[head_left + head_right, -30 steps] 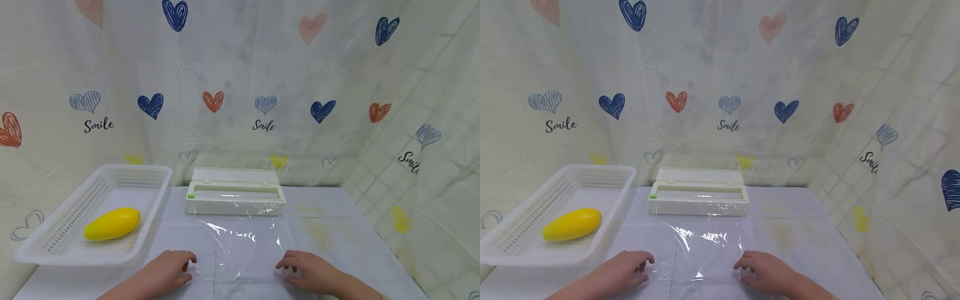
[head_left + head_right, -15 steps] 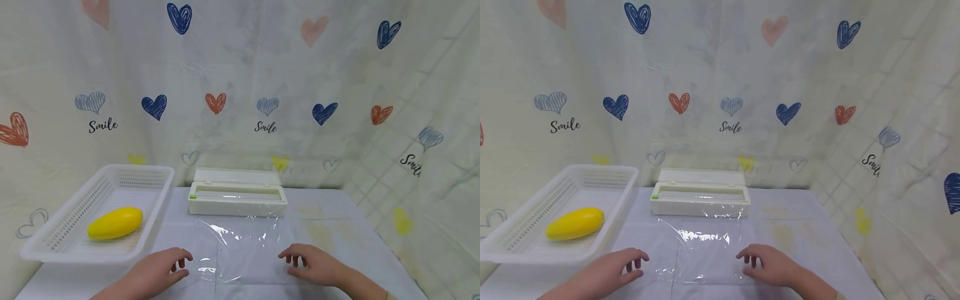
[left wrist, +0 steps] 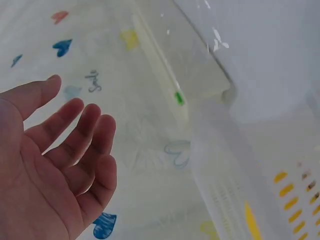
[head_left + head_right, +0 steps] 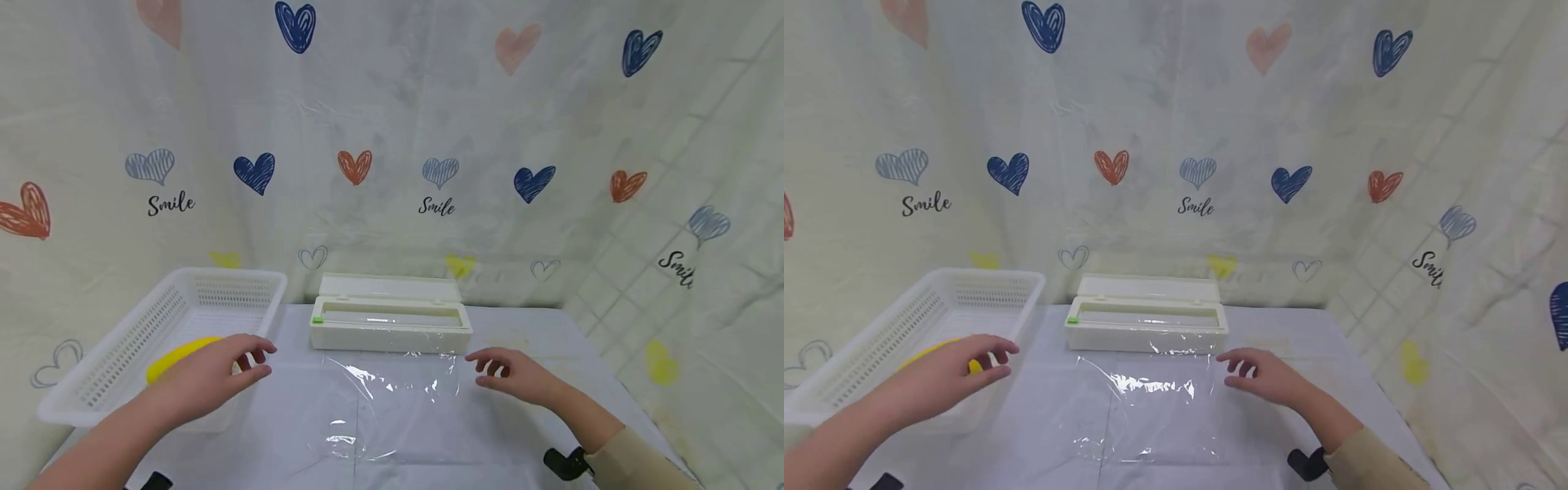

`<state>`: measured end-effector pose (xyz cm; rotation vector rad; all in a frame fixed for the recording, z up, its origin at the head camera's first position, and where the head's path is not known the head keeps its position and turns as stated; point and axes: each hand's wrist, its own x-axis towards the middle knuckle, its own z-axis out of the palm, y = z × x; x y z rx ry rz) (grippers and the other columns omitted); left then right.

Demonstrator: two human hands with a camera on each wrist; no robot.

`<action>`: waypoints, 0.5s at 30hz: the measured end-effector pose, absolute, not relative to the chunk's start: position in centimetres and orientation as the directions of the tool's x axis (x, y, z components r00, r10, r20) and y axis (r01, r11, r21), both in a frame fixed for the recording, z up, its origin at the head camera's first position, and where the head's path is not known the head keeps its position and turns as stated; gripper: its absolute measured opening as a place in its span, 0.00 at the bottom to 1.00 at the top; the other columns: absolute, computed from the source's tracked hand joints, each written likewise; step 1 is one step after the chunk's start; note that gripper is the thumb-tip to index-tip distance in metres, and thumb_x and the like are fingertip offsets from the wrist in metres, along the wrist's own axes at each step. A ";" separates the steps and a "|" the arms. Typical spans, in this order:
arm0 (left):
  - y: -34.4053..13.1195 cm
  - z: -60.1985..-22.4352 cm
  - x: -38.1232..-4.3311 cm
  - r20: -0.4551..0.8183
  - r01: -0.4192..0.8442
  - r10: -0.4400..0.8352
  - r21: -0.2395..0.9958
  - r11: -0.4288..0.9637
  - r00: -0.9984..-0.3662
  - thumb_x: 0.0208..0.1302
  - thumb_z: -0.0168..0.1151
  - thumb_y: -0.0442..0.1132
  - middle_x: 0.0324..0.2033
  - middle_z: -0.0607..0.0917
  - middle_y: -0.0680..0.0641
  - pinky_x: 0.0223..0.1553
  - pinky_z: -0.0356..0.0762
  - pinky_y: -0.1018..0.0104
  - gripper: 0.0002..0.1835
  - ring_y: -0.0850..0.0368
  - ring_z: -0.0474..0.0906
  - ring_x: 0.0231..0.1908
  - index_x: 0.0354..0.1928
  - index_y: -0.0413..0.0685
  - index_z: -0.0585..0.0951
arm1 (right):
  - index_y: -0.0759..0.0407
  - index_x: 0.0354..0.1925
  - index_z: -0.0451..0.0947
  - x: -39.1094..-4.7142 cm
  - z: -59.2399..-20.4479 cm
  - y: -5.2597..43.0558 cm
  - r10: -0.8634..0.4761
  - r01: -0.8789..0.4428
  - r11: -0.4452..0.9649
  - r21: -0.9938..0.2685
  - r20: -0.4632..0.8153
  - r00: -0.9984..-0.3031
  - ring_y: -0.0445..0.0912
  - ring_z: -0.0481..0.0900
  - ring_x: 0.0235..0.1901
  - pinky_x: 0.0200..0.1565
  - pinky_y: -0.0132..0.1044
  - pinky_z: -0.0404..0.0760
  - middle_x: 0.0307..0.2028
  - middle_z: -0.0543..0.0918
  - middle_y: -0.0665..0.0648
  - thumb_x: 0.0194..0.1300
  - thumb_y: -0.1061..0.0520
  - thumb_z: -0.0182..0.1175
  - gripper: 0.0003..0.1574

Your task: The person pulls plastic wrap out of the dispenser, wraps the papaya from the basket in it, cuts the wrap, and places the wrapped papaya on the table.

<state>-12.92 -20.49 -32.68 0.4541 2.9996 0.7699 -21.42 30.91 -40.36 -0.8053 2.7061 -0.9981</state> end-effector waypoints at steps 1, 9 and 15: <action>-21.1 -32.4 -13.3 0.061 0.272 0.277 0.470 0.839 -0.959 0.66 0.65 0.53 0.41 0.81 0.62 0.38 0.76 0.63 0.18 0.63 0.76 0.40 0.55 0.59 0.80 | 0.52 0.57 0.79 -22.2 -40.2 31.1 -0.512 -0.419 0.649 -0.635 0.044 -0.858 0.43 0.78 0.38 0.37 0.35 0.79 0.43 0.81 0.54 0.66 0.48 0.66 0.23; -26.1 -31.0 -16.9 0.001 0.227 0.257 0.472 0.852 -0.966 0.65 0.65 0.55 0.46 0.82 0.50 0.46 0.80 0.51 0.26 0.51 0.77 0.45 0.58 0.49 0.79 | 0.55 0.64 0.75 -27.2 -39.6 31.5 -0.420 -0.335 0.702 -0.628 0.015 -0.907 0.48 0.79 0.41 0.39 0.39 0.79 0.43 0.81 0.54 0.65 0.47 0.67 0.31; -28.8 -31.7 -19.4 -0.046 0.225 0.275 0.455 0.862 -0.960 0.61 0.69 0.51 0.47 0.81 0.47 0.42 0.80 0.56 0.26 0.51 0.77 0.44 0.57 0.47 0.79 | 0.53 0.68 0.71 -29.3 -40.6 31.7 -0.372 -0.256 0.701 -0.665 -0.035 -0.928 0.49 0.80 0.41 0.40 0.41 0.78 0.47 0.80 0.57 0.65 0.45 0.67 0.37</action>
